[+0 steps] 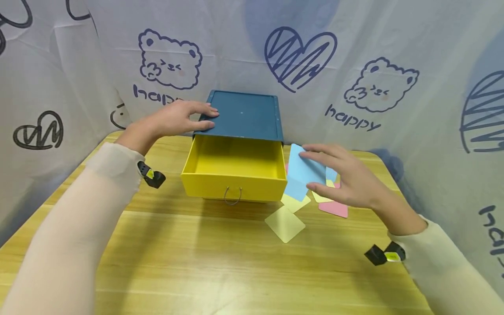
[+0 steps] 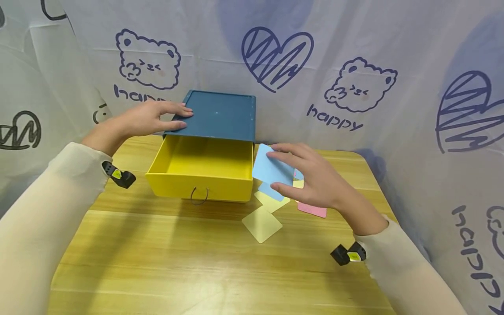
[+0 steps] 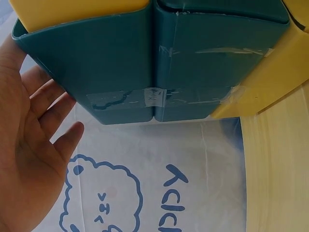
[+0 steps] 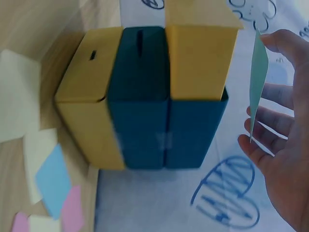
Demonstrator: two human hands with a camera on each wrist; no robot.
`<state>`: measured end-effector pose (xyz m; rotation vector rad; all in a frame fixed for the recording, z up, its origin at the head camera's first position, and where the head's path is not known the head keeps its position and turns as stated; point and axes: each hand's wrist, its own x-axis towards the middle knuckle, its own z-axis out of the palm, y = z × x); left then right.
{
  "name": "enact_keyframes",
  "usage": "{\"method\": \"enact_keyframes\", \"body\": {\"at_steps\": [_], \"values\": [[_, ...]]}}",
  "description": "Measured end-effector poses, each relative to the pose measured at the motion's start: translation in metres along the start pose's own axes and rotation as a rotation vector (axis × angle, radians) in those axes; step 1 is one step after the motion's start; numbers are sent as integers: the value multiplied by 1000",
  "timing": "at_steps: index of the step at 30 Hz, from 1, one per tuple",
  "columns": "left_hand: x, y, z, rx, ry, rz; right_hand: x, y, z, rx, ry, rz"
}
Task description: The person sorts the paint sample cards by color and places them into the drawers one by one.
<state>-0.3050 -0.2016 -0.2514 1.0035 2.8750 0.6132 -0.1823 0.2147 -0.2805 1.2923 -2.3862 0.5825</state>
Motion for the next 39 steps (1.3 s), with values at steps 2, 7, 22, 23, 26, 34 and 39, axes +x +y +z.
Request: {"method": "enact_keyframes", "body": {"at_steps": [2,7,22,23,26,34,39], "values": [[0,0,0,-3,-1,0,12,-4,1,-2,-15,-24],[-1,0,0,2,-2,-8,42,-13,3,13,-66,-44],[0,-1,1,19,-1,-12,115,-36,27,4,-258,-36],[0,-2,1,19,-1,-9,118,-37,29,9,-271,-31],[0,-2,1,17,-1,-2,127,-40,36,26,-306,-15],[0,-3,0,20,0,8,143,-46,46,4,-347,-15],[-1,-4,0,12,9,5,145,-46,47,-19,-328,-10]]}}
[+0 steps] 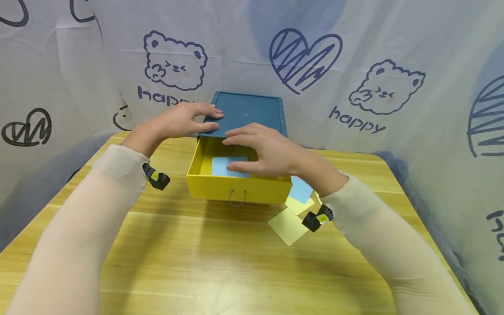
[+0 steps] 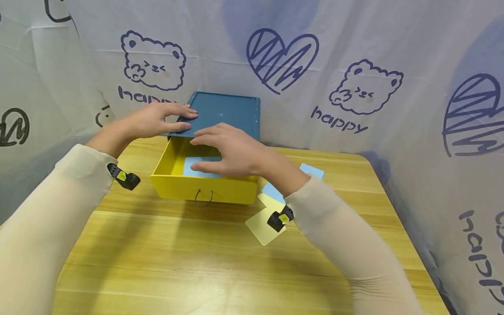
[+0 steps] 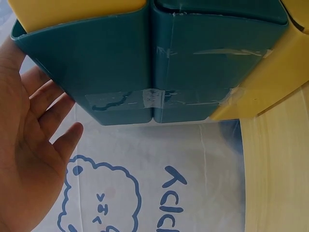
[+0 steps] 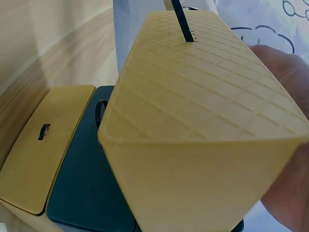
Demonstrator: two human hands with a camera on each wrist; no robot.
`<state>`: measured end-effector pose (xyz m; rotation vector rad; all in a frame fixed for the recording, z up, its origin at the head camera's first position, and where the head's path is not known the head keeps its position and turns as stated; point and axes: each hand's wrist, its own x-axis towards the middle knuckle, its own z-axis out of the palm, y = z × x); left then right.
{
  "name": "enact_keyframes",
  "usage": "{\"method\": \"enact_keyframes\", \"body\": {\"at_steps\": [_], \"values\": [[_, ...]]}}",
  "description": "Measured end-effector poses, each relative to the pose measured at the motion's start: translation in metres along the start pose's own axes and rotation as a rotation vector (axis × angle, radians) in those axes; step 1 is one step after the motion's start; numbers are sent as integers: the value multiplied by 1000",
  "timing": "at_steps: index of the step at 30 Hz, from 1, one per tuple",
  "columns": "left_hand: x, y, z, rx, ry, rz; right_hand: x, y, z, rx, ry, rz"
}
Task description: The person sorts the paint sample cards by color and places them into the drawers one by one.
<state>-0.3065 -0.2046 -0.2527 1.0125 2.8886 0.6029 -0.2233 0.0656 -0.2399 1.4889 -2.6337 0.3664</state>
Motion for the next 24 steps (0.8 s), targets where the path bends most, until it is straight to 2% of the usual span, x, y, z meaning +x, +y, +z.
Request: {"method": "enact_keyframes", "body": {"at_steps": [12,18,24], "values": [[0,-1,1,-11,5,-15,-27,25,-7,128,164,-20],[1,-1,0,-7,6,-10,-48,34,-7,141,206,23],[2,-2,0,1,11,3,-72,44,-3,159,291,17]]}}
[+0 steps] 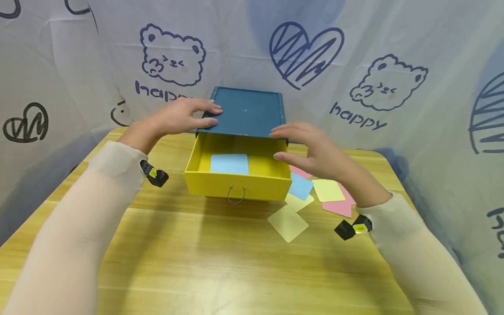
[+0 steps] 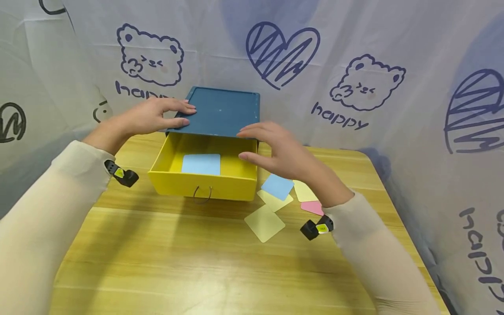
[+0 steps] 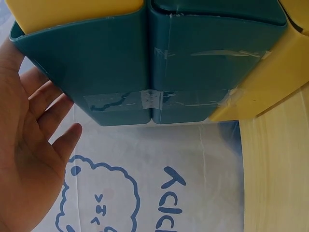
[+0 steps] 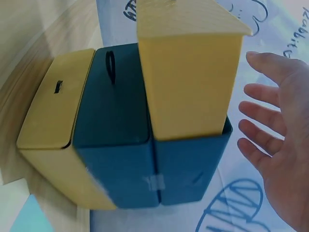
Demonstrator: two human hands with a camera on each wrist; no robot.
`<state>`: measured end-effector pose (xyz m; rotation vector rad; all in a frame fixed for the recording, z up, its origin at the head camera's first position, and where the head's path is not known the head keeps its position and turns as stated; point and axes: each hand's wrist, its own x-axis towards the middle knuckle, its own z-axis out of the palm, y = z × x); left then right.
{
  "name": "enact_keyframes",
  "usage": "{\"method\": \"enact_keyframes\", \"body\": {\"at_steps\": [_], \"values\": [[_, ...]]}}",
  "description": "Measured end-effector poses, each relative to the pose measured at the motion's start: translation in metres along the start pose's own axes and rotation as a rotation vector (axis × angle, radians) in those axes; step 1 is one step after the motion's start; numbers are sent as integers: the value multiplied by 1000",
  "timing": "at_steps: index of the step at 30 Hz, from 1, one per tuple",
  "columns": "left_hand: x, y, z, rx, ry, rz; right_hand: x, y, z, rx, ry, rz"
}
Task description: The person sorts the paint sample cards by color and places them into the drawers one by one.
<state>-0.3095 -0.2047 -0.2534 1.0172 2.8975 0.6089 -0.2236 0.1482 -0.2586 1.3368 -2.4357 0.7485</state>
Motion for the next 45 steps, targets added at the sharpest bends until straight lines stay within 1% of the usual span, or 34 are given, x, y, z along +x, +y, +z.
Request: {"method": "enact_keyframes", "body": {"at_steps": [4,8,10,15,22,27,32,35,39,45], "values": [[0,1,-1,0,7,4,-17,10,-3,12,42,29],[0,1,-1,4,4,4,-33,21,0,15,48,56],[0,2,-1,6,0,3,-41,26,4,9,39,81],[-1,3,0,-1,-4,0,-59,39,14,-1,10,181],[-2,3,0,-5,-10,-9,-77,62,29,-2,-36,308],[-2,2,0,0,-2,-3,-88,81,43,1,-81,354],[-3,1,2,-13,-5,-7,-99,99,58,13,-133,452],[-4,1,2,-6,-2,-6,-104,108,67,27,-171,494],[-4,1,1,-6,-4,-4,-107,118,77,50,-204,514],[-2,1,0,-8,-10,3,-110,132,89,46,-213,536]]}}
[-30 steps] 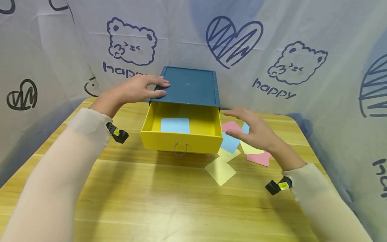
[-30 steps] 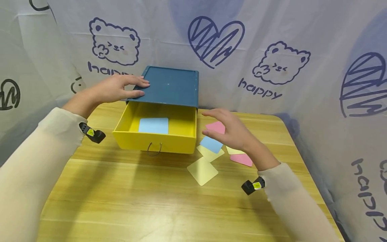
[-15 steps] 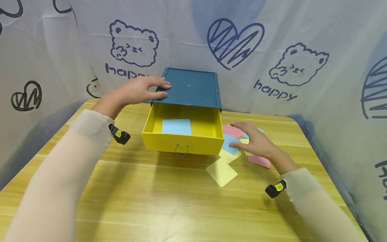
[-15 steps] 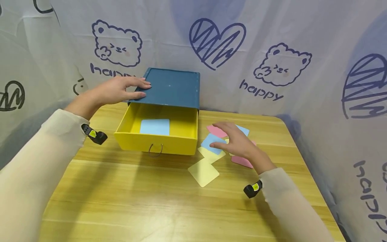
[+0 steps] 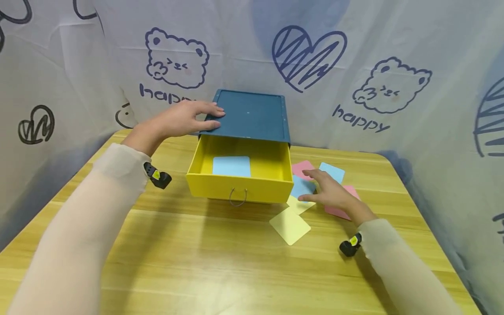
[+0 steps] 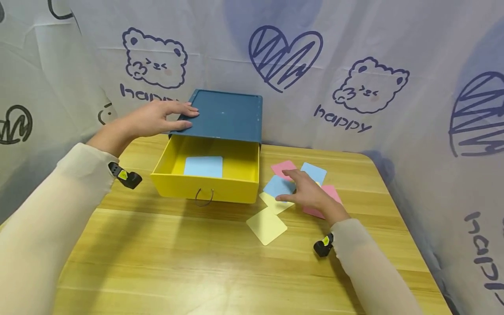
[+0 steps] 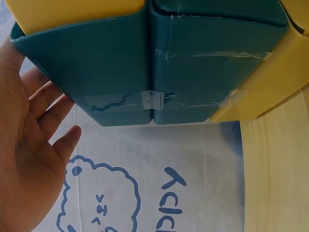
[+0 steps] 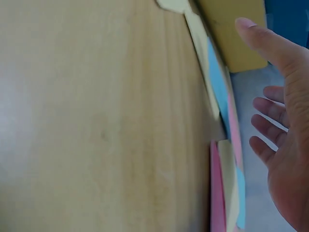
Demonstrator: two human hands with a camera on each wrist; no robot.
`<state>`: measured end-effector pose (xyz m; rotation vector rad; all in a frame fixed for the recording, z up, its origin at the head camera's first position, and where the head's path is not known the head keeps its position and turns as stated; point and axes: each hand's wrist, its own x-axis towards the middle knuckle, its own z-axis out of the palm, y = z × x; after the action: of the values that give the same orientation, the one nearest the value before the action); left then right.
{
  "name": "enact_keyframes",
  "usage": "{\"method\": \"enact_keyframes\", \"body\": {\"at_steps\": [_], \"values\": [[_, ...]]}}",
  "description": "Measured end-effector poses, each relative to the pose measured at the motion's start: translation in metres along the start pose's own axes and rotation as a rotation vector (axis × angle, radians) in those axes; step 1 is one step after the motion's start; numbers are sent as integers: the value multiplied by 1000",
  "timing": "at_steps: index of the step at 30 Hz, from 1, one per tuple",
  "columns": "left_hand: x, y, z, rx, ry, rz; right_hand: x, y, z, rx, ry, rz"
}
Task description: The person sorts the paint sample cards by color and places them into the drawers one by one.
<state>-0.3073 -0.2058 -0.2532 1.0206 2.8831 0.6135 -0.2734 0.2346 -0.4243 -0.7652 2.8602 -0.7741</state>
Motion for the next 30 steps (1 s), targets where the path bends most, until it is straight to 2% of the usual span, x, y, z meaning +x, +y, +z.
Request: {"method": "enact_keyframes", "body": {"at_steps": [7,13,21,30], "values": [[1,-1,0,-4,-2,-7,9,12,12,-59,1,-4],[1,0,0,15,-5,-6,12,14,17,-94,7,-14],[1,2,-1,16,4,3,15,12,13,-111,5,-2],[-1,3,2,11,7,0,11,6,5,-155,-60,63]]}}
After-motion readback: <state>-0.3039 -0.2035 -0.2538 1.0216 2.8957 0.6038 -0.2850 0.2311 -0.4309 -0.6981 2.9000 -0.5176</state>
